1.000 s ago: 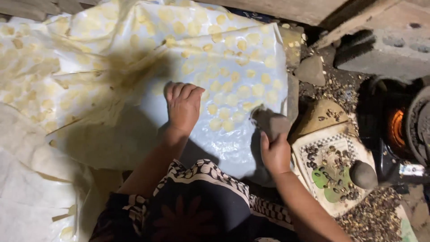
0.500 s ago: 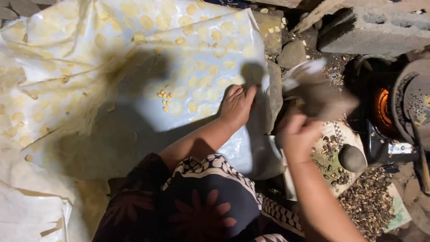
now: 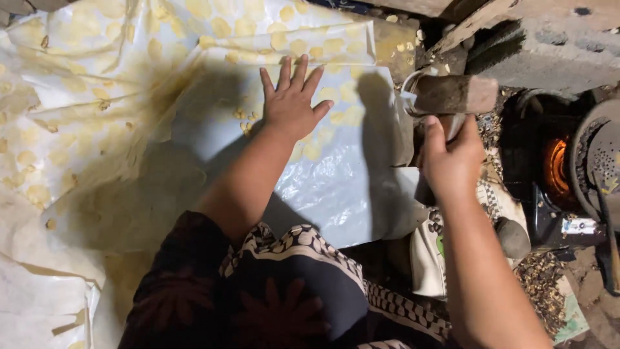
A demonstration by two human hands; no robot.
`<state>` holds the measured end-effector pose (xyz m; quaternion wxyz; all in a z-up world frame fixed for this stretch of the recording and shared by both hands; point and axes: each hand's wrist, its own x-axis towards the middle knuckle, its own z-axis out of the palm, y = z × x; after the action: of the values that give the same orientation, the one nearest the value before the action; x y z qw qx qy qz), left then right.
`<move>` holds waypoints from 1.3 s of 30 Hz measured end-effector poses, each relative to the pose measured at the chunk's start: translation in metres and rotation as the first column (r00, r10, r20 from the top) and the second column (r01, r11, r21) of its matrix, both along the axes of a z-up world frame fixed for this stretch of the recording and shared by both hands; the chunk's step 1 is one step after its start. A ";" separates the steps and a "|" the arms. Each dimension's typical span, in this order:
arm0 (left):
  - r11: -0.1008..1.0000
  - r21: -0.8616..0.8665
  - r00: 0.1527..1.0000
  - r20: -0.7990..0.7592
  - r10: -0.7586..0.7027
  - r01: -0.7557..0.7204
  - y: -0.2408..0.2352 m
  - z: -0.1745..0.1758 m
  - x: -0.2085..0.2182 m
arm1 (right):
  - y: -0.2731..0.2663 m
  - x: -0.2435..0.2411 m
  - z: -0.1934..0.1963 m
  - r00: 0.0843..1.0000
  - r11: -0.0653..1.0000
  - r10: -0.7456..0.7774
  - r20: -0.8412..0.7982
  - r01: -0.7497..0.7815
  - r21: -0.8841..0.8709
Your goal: Manually processing nuts by grinding them with a stone and cracking them with a wooden mallet
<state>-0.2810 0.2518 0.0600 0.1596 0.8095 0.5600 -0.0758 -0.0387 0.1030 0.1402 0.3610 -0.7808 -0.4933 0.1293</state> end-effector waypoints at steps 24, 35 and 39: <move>0.764 0.591 0.856 0.506 -0.101 -0.259 -0.073 -0.067 -0.104 | 0.006 -0.024 -0.077 0.996 0.905 0.013 0.091 0.027 -0.425; 0.715 0.694 0.841 0.434 -0.324 -0.084 -0.087 -0.059 0.002 | 0.006 -0.005 -0.082 0.996 0.927 0.014 -0.092 -0.048 -0.372; 0.879 0.477 0.755 0.579 -0.309 -0.006 -0.090 -0.070 0.062 | -0.004 -0.001 -0.016 0.965 0.983 0.018 -0.263 -0.065 -0.173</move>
<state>-0.2185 0.1619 -0.0104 0.1416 0.8441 0.4041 0.3228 -0.0395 0.0988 0.1243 0.3476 -0.7760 -0.4442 0.2824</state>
